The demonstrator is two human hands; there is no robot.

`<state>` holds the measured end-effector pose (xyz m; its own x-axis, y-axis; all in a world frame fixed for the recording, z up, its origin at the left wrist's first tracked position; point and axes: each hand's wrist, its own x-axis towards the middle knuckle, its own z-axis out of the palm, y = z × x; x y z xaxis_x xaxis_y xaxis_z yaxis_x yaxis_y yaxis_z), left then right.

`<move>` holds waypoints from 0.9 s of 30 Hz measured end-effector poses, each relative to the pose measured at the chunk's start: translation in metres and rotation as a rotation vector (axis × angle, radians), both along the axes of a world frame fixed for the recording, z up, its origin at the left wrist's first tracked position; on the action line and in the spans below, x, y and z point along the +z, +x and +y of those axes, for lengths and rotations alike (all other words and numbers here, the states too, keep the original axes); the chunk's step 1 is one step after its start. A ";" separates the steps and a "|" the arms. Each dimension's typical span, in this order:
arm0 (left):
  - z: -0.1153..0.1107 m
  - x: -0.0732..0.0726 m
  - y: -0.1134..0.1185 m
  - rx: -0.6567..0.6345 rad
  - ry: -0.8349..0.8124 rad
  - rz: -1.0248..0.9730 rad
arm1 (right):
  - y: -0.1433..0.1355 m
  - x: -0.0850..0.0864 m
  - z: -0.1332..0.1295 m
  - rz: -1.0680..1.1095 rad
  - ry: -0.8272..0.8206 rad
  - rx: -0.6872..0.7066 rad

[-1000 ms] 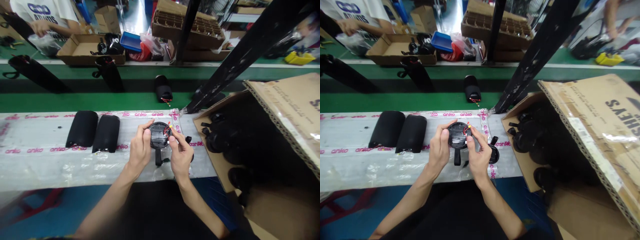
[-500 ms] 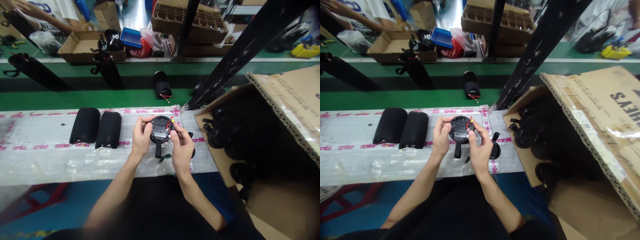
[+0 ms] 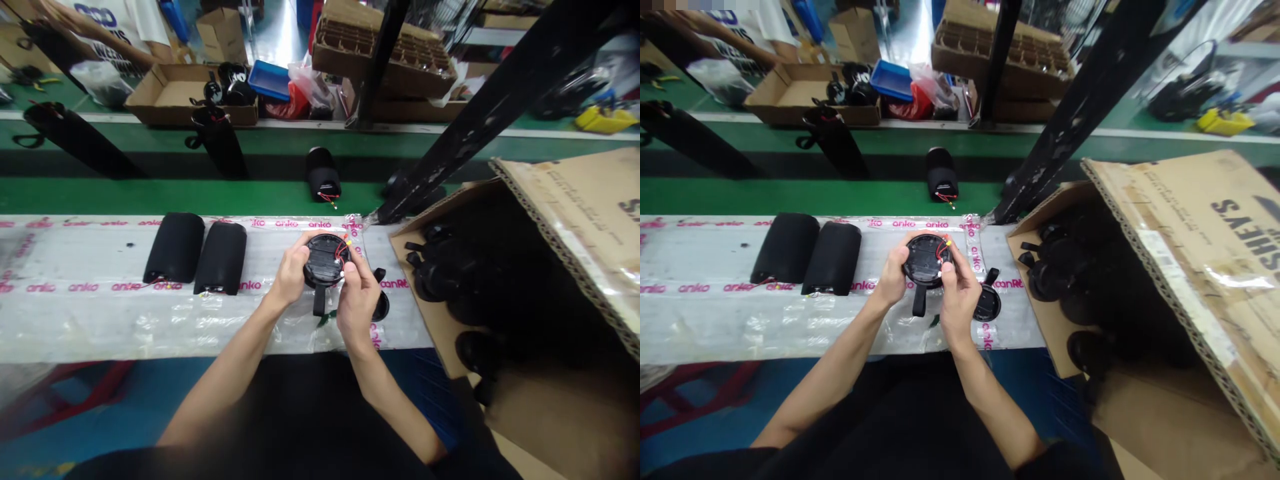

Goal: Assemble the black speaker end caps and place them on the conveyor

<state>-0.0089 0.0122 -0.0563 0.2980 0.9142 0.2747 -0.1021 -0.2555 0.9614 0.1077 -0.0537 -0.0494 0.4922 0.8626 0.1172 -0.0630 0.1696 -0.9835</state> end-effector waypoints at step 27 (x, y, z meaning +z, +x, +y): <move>0.007 0.000 -0.009 -0.042 0.091 0.081 | 0.020 -0.020 0.021 0.226 0.039 0.125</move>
